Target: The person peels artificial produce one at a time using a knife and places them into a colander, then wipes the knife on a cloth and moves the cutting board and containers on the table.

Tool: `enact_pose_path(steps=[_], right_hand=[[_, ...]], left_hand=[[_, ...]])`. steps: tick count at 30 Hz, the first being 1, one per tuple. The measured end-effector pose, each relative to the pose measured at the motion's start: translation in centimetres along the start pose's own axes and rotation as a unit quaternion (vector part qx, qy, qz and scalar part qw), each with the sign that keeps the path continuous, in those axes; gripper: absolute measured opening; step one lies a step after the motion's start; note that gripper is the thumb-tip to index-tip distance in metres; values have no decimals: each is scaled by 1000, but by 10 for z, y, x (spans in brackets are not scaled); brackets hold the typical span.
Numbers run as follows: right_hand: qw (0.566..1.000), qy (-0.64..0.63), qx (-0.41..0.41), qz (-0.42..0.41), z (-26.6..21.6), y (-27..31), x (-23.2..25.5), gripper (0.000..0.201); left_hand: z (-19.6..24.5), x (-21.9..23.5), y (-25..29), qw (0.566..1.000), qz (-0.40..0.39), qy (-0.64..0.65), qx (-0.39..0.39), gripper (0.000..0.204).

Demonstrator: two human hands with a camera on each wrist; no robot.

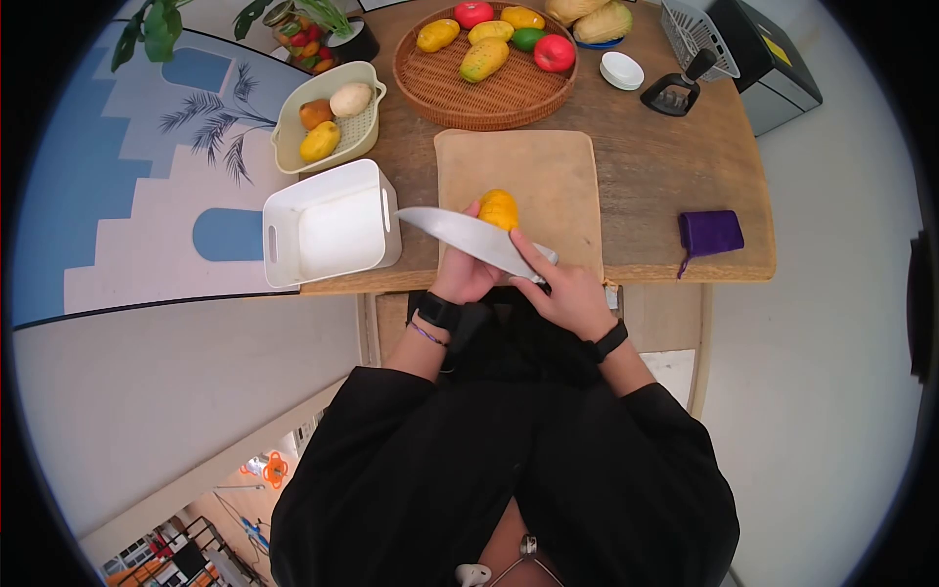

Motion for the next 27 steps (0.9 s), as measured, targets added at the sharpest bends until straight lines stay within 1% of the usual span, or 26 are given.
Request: enact_pose_path(steps=[1, 2, 3, 4, 5, 6, 7, 8, 9, 11, 12, 14, 15, 16, 17, 18, 19, 20, 22, 24, 26, 27], right_hand=[[1000, -11, -15, 1, 3, -2, -1, 67], [1000, -11, -16, 1, 8, -4, -3, 67], [996, -67, -41, 34, 15, -8, -7, 66], [988, -122, -67, 68, 21, -12, -7, 66], [988, -121, -67, 69, 26, -16, -4, 66], [989, -68, -132, 26, 33, -20, -1, 66], [981, -15, -195, -18, 39, -21, 2, 65], [976, -10, -215, -27, 41, -24, 3, 64], [977, -11, -212, -28, 39, -25, 4, 64], [969, -73, -236, -3, 31, -20, 9, 64], [969, -72, -236, -4, 28, -15, 8, 64], [984, -132, -107, 51, 19, -8, 6, 65], [984, -130, -109, 53, 15, -5, 7, 65], [990, -114, -82, 26, 8, -3, 9, 65], [994, -97, -54, -2, 3, -2, 9, 66], [996, -86, -30, -4, 1, 1, 7, 66], [996, -86, -29, -4, -2, 1, 5, 66], [997, -66, -19, -19, -4, 2, 4, 66], [998, -46, -9, -35, -8, 3, 2, 66], [999, 23, 5, -43, -10, 0, 3, 65], [999, 38, 15, -31, -9, -2, 3, 65], [998, 51, 23, -23, -9, -2, 2, 65]], left_hand=[[1, 6, -1, 1000, 0, 0, 0, 52], [4, 14, -3, 998, -57, -27, 2, 52], [5, 21, -4, 992, -114, -53, 4, 51], [8, 12, 5, 991, -83, -103, -4, 51], [9, 8, 8, 991, -84, -104, -3, 51], [9, 7, 11, 991, -69, -117, -7, 50], [10, 7, 13, 990, -53, -130, -11, 49], [11, 6, 13, 990, -53, -130, -13, 49], [12, 5, 12, 990, -55, -132, -5, 50], [14, 9, 12, 990, -53, -131, 3, 50], [14, 13, 6, 993, -47, -110, 12, 51], [15, 26, -9, 995, -44, -90, 24, 52], [15, 35, -16, 993, -103, -48, 43, 53], [15, 29, -14, 985, -160, -5, 61, 54], [12, 24, -12, 985, -161, -6, 63, 54], [6, 19, -11, 995, -93, -23, 30, 55], [4, 13, -7, 999, -23, -40, -3, 56], [6, 14, -7, 999, -23, -40, -3, 56], [9, 17, -7, 986, -148, -77, 16, 55], [7, 21, -8, 988, -136, -76, 13, 56], [7, 19, -7, 989, -125, -74, 10, 57], [6, 19, -6, 989, -126, -69, 23, 58]])
Point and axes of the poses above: each hand's wrist, its own y-axis away from the middle knuckle, its own x-axis out of the back of the hand, z = x × y, the point moved 1 cm from there along -y, towards the middle knuckle, and after that the axes turned 8 degrees about z, right-handed, at the moved point
